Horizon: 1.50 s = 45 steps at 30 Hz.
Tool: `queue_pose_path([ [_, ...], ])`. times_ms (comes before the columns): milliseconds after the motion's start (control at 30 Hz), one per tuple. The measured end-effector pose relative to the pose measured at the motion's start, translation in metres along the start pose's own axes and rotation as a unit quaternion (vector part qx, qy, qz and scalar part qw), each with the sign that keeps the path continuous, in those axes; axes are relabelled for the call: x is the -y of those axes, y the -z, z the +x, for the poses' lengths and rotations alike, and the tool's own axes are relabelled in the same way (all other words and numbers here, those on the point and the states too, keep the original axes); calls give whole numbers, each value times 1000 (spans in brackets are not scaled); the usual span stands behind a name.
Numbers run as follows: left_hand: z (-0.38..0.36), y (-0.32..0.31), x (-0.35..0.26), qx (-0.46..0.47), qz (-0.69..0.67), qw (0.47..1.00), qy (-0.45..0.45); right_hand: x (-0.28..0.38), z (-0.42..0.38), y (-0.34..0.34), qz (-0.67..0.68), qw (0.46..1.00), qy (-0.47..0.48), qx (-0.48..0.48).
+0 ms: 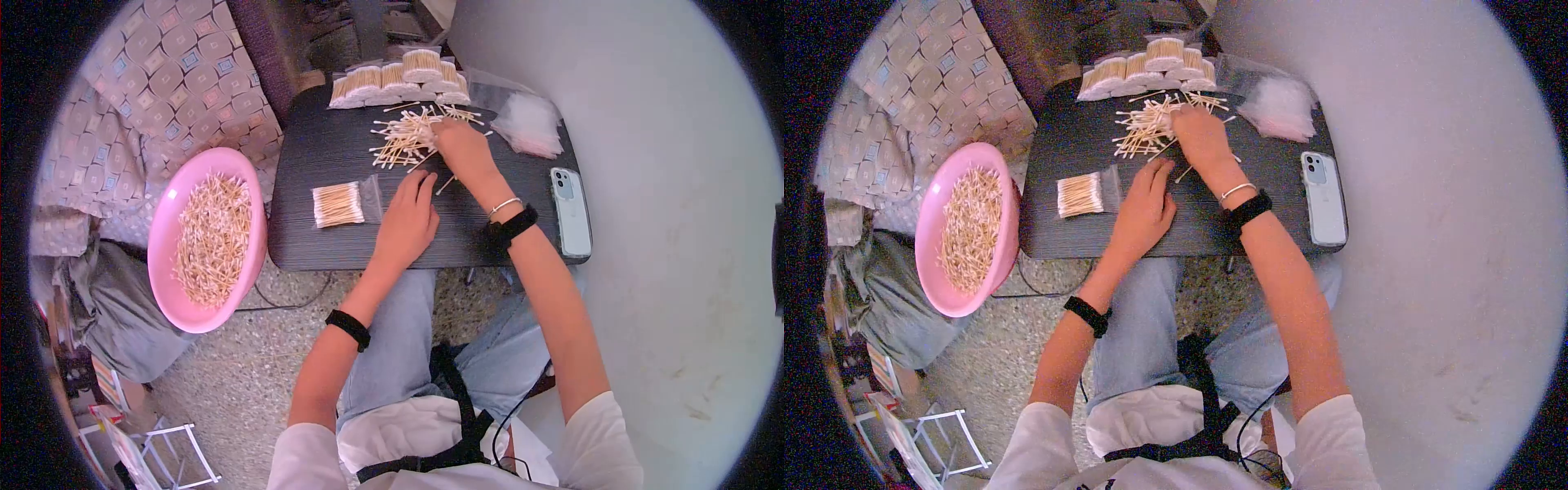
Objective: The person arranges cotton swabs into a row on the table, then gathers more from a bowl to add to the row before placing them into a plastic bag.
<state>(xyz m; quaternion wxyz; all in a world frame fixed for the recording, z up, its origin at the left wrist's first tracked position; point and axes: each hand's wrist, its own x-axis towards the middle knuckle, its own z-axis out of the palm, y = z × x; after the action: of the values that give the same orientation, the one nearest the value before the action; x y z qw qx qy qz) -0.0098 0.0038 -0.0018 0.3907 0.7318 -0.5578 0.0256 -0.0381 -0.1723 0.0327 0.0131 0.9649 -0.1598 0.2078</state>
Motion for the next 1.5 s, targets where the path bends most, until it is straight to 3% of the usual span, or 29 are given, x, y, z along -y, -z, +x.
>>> queue_pose_path([
  [133,1,0,-2,-22,43,998,-28,-11,14,4,1,1000,17,-10],
  [233,3,4,-4,24,59,991,-116,-15,21,9,12,999,16,-26],
  [367,-1,-9,2,34,141,985,-92,-20,24,16,27,994,48,-91],
  [533,11,-11,7,-8,189,980,-64,-27,19,34,86,994,17,-69],
  [667,11,-6,9,-67,104,992,-19,-18,-6,57,143,987,-13,-68],
  [833,1,17,-9,-176,-43,983,-26,-4,-57,63,199,976,83,-31],
  [967,-3,18,-5,-59,-52,993,-87,10,-92,66,236,970,49,41],
  [1067,0,14,-8,10,25,992,-120,8,-105,60,245,967,29,61],
  [1167,-1,3,-9,67,17,993,-100,7,-113,56,263,962,-1,74],
  [1400,1,-6,-10,77,21,990,-117,4,-116,43,318,943,-45,88],
  [1500,1,-3,-12,83,8,990,-116,6,-118,38,333,941,-53,36],
])
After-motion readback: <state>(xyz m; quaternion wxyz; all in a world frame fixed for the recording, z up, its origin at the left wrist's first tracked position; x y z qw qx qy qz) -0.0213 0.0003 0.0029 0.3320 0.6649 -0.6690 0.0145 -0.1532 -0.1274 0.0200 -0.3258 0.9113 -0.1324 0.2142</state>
